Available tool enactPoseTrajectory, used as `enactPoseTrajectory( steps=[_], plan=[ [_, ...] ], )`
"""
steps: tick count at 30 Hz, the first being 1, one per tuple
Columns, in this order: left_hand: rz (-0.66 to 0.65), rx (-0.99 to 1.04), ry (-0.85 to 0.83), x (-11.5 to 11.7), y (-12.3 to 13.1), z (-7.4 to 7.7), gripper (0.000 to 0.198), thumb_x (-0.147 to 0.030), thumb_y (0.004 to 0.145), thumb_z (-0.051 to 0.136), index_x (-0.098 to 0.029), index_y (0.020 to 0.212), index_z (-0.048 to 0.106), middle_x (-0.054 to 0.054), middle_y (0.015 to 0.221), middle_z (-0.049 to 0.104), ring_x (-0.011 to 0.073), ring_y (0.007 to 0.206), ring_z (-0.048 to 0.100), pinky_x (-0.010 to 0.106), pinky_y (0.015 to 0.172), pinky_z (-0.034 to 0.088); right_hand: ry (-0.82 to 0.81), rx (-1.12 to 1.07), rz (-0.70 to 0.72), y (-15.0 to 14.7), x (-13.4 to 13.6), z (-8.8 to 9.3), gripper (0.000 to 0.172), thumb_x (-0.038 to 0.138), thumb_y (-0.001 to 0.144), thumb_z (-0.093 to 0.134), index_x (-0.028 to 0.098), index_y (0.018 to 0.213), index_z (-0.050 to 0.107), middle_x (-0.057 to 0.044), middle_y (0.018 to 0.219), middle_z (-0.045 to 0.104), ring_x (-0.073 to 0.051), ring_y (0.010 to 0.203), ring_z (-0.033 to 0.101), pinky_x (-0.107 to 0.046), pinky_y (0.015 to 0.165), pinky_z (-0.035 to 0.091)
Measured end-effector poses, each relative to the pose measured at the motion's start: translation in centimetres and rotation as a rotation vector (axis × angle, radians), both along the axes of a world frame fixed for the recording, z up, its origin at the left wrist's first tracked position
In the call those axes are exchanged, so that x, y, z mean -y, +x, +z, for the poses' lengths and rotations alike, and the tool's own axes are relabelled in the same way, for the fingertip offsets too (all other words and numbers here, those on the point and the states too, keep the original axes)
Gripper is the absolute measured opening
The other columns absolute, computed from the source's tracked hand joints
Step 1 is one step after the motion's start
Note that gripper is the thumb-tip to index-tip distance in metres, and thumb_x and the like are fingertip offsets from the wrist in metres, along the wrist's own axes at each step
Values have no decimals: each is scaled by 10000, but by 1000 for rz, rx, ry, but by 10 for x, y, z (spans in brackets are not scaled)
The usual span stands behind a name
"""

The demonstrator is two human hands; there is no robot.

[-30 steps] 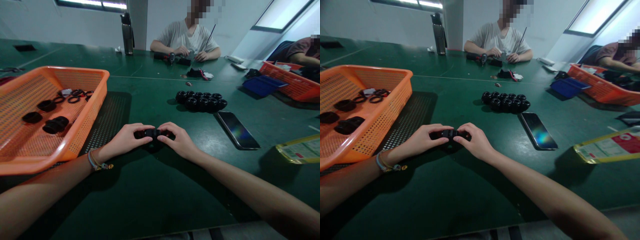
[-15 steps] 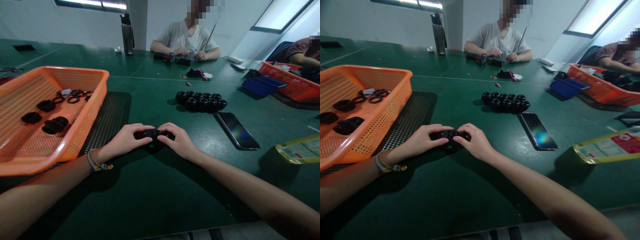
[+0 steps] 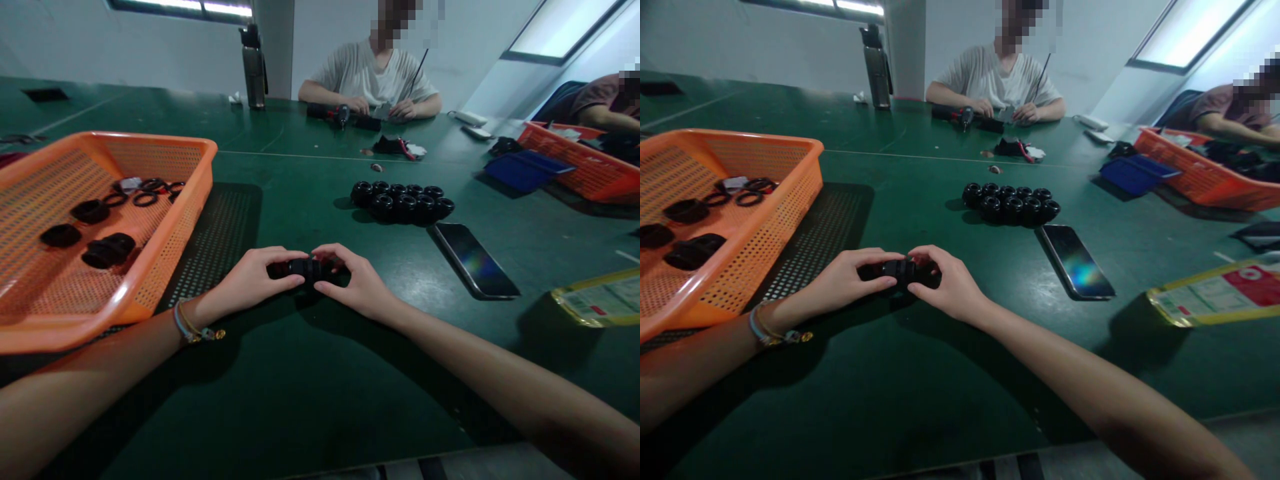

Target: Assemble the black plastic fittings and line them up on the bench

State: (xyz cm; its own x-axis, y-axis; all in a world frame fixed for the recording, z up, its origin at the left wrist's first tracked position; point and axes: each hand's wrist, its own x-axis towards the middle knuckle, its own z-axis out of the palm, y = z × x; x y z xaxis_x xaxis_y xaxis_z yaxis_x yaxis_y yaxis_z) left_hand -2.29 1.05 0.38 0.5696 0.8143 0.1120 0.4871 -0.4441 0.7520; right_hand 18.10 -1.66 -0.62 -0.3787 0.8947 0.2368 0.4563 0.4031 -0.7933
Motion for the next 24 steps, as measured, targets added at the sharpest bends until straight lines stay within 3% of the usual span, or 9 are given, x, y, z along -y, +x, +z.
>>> enactPoseTrajectory(
  steps=[24],
  plan=[
    [-14,-12,-7,0,0,1,373,-337,772,589,-183,1105,653,36,921,672,187,834,612,292,763,458,50,37,-64,1,0,-1,245,161,732,644,224,965,603,-30,933,665,-179,866,597,-342,739,483]
  ],
)
